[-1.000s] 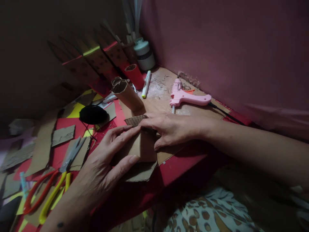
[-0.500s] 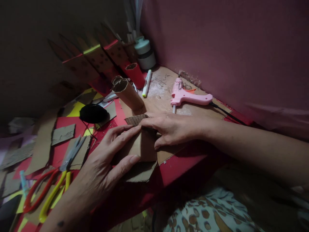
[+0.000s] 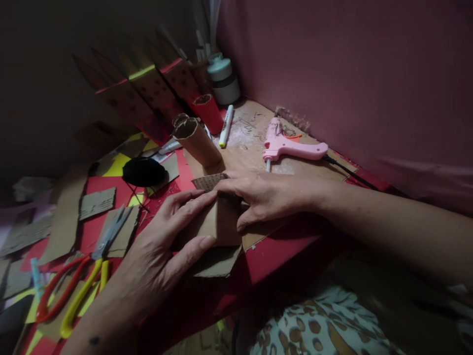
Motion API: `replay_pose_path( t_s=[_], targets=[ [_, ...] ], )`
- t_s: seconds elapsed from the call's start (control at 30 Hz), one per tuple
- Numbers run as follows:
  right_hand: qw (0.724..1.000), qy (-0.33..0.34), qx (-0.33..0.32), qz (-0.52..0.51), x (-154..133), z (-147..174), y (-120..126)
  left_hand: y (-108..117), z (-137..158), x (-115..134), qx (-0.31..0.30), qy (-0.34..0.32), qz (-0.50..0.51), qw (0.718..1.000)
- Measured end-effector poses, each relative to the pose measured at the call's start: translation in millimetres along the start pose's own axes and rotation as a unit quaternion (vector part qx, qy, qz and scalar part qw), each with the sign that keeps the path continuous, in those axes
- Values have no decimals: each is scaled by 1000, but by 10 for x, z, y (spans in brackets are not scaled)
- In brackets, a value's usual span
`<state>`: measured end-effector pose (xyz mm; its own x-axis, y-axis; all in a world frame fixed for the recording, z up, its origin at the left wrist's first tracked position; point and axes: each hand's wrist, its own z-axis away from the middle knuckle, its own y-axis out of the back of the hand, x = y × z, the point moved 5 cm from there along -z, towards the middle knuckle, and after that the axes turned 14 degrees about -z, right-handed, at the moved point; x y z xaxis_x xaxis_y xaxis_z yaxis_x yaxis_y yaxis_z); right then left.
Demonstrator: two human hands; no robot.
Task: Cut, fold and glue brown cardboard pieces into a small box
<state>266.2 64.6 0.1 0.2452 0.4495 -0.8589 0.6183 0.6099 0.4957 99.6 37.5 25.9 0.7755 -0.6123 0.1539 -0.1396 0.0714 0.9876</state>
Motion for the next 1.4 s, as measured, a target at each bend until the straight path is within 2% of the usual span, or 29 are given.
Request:
replay_pose_path(
  t_s=[0.57,0.83,1.4],
  targets=[
    [1000,22,16,5,45,1,-73,5,14,13,-10,8,-18,1000],
    [1000,7,-2,-2,45,9,-4,2,8,23,-1,1,-13,1000],
    [1000,21,16,-11,67,-39,28,11,-1,37,5,-2,-24,1000]
  ],
)
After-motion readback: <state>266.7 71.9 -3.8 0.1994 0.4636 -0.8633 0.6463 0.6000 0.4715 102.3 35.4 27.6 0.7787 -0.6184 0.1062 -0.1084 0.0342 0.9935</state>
